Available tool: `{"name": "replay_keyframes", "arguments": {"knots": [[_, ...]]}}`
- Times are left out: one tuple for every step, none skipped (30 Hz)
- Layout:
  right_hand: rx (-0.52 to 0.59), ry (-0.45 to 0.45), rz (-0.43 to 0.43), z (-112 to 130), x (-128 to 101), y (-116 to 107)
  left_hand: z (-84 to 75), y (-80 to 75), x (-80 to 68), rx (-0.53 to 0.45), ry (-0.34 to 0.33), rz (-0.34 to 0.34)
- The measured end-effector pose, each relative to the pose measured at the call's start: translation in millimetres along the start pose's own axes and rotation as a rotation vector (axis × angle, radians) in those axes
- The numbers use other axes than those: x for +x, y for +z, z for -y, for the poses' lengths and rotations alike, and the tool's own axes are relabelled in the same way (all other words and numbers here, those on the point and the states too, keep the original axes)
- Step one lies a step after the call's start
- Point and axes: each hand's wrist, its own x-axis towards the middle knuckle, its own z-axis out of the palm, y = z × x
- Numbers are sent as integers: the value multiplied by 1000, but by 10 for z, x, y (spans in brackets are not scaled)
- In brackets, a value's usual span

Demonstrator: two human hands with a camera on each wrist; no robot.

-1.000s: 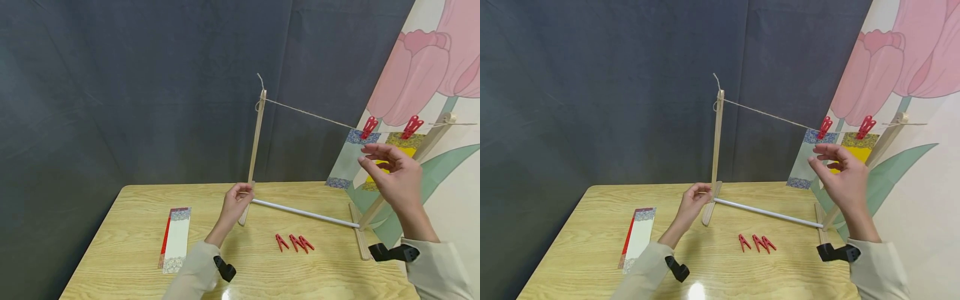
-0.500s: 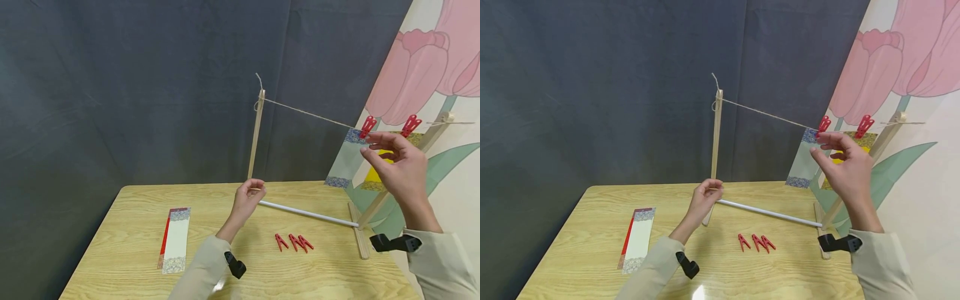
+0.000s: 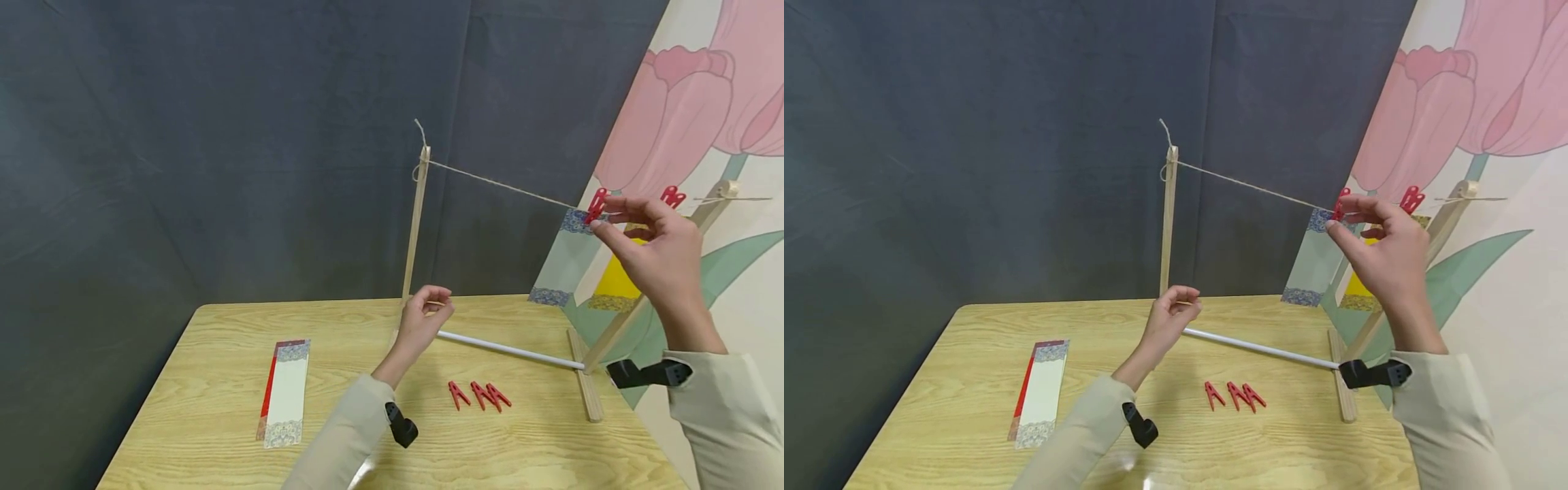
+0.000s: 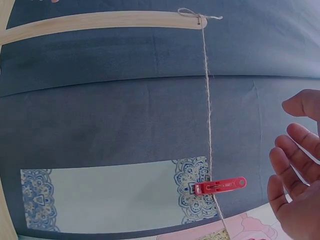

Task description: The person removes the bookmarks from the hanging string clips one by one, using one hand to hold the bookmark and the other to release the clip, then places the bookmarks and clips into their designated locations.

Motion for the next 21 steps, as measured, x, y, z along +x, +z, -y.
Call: {"name": "replay_keyframes", "arguments": {"knots": [[-2, 3, 5, -1, 15, -4, -6, 16, 8, 3, 2, 3], [-5, 7, 10, -1, 29, -9, -7, 33, 19, 6, 1, 7], [-7, 13, 16, -4, 42, -14, -10, 50, 29, 8, 3, 11], [-3, 17, 21, -10, 53, -19, -14, 67, 38, 12, 4, 16], [-6, 20, 24, -13, 64, -25, -21, 83, 46, 15, 5, 21], [-5, 27, 25, -17, 75, -32, -27, 99, 54, 21, 7, 28], [-7, 34, 26, -20, 86, -36, -30, 113, 61, 23, 6, 33], [-10, 41, 27, -23, 96, -40, -32, 128, 67, 28, 5, 35], [-12, 48, 27, -27, 105, -45, -38, 142, 73, 30, 4, 39], [-19, 52, 25, -28, 117, -49, -44, 156, 78, 31, 4, 43], [-30, 57, 22, -29, 128, -52, -49, 170, 84, 35, 3, 45], [-36, 65, 24, -33, 137, -57, -51, 183, 91, 36, 4, 46], [-48, 70, 26, -38, 146, -62, -57, 197, 98, 38, 4, 45], [-58, 73, 29, -44, 155, -67, -61, 211, 105, 40, 6, 45], [-65, 77, 33, -52, 163, -73, -67, 224, 111, 41, 5, 44], [-72, 79, 36, -60, 173, -80, -72, 237, 119, 43, 6, 44], [-77, 80, 39, -71, 182, -87, -76, 250, 128, 45, 6, 45], [-82, 82, 45, -82, 191, -94, -78, 261, 137, 47, 6, 46], [-83, 84, 49, -92, 201, -101, -82, 273, 145, 50, 4, 47], [-86, 85, 55, -103, 210, -107, -86, 283, 152, 49, 2, 49], [-90, 87, 61, -113, 219, -112, -90, 293, 158, 49, 0, 52]]}}
